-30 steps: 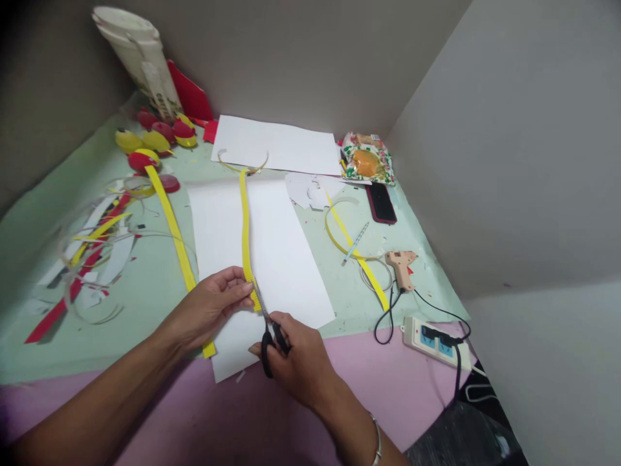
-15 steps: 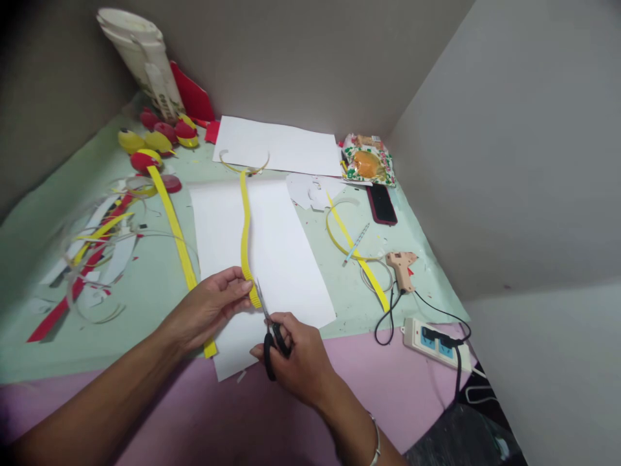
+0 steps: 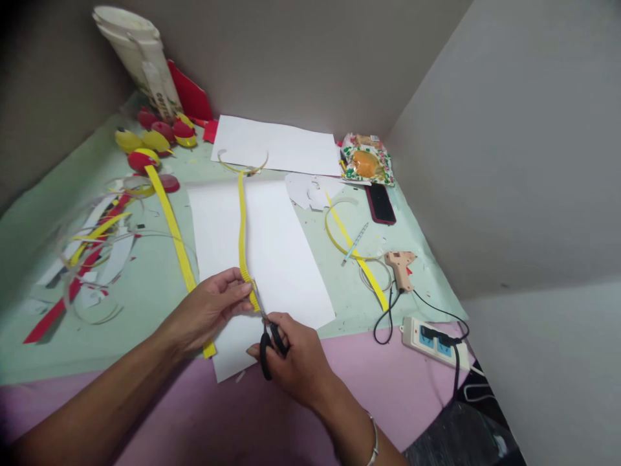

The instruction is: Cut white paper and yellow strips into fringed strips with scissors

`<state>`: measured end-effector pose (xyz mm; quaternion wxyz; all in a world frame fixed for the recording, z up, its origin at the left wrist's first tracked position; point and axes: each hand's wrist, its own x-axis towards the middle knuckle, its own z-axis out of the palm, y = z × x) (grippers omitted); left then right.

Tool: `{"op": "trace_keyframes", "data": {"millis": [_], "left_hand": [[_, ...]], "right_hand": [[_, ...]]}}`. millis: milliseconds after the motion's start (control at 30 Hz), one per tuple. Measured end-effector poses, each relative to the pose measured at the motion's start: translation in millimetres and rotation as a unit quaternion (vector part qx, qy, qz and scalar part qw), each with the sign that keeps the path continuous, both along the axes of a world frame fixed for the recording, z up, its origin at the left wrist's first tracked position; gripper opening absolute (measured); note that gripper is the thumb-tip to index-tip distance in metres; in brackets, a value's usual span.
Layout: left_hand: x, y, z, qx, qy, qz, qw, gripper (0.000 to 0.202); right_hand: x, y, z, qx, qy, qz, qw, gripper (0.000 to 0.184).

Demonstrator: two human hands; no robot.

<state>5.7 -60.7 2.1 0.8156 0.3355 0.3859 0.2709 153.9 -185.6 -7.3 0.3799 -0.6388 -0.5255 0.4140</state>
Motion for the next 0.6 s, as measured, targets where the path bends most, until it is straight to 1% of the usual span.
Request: {"op": "trace_keyframes", "data": {"millis": [200, 367, 467, 600], "left_hand": [[0.7, -0.6, -0.7, 0.002, 0.002, 0.005, 1.000, 0.031], [0.4, -0.9, 1.7, -0.002, 0.008, 0.004, 1.000, 0.031], [-0.2, -1.1, 2.7, -0.004, 0.004, 0.004, 1.000, 0.029], [-0.5, -1.1, 3.5, 0.000, -0.009, -0.004, 1.000, 0.023]], "right_hand": [[0.7, -0.7, -2.9, 0.029, -0.053, 0.004, 0.998, 0.029], [1.7, -0.6, -4.4, 0.035, -0.066, 0.007, 0.997, 0.027], [2.3, -0.5, -4.4, 0.025, -0.058, 0.003, 0.998, 0.027], [1.7, 1.1, -1.4, -0.024, -0.020, -0.027, 0.999, 0.029]]}}
